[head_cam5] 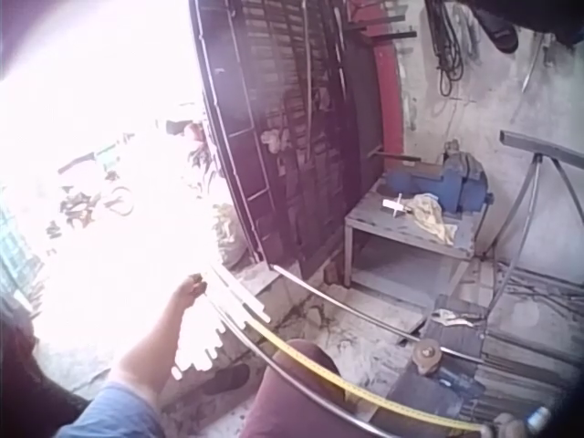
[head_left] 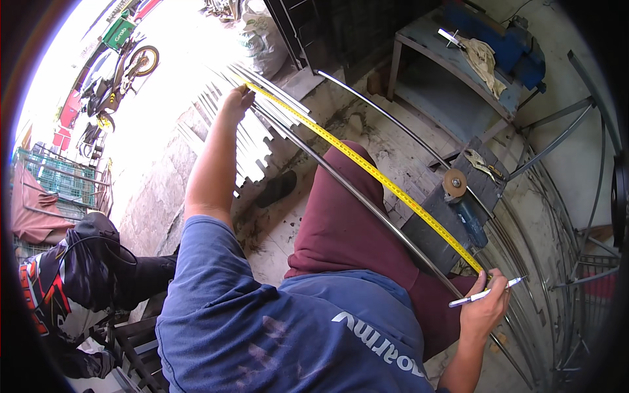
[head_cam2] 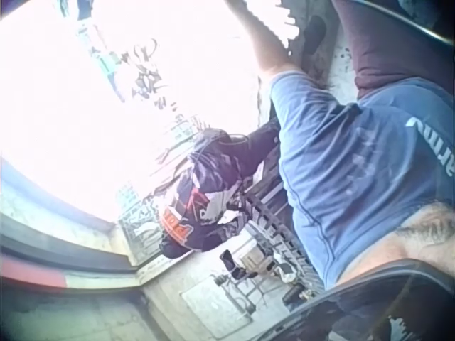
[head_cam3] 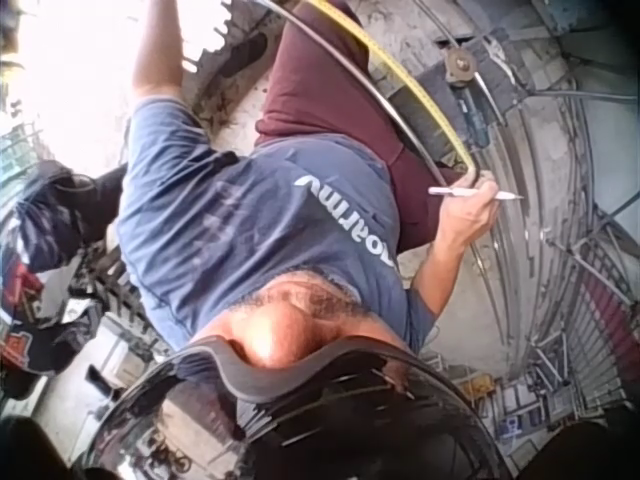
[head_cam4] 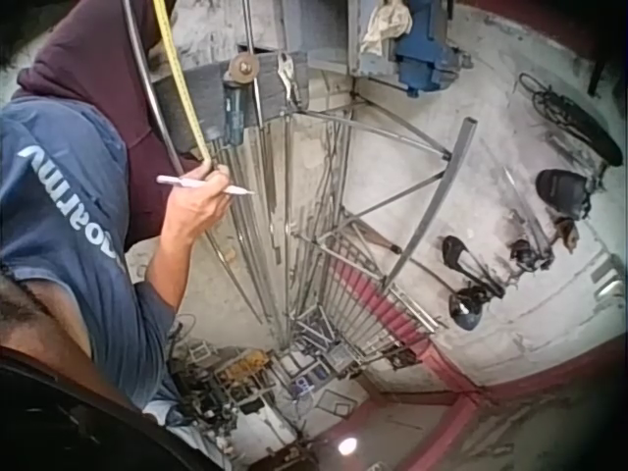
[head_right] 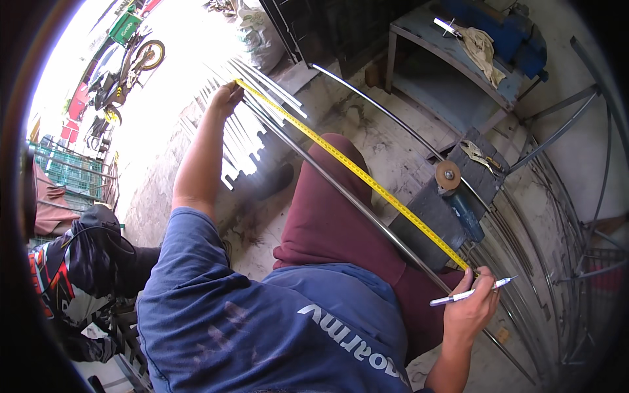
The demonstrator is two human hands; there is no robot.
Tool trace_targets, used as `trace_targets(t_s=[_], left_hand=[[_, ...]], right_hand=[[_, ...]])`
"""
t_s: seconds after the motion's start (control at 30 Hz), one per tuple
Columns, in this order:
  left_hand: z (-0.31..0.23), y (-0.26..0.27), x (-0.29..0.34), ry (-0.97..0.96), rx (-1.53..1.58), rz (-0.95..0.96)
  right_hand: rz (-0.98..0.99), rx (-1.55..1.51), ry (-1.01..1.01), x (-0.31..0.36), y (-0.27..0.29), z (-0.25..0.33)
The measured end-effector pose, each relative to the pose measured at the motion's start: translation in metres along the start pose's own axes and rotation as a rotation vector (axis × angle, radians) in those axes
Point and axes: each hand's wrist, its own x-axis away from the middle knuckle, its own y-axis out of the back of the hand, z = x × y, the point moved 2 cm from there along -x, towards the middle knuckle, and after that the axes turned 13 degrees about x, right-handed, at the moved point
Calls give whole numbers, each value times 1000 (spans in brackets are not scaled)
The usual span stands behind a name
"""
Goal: Measuring and cutting a metal rod using a tape measure and an angle grinder.
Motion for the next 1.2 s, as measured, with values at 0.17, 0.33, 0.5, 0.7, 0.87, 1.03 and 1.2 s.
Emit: trace_targets(t_s=[0.17,0.33,0.5,0.7,0.87,1.03,1.2], left_hand=[[-3,7,3,-14,-37,-5],[-1,-26,44,51,-264,23],[-20,-7,56,-19,-497,7],[-13,-27,86,-342,-907,80],[12,-57,133,-663,-1139,416],[37,-99,192,-715,-1186,737],[45,-122,226,-687,-1486,984]], right_hand=[[0,-3,0,1,-3,1],[166,-89,-138,7,-20,-9],[366,-247,-218,2,-38,-9],[501,-317,-252,5,-41,-16],[512,-306,-282,16,-48,-27],[529,-296,-305,23,-49,-37],[512,-287,-288,27,-49,-37]])
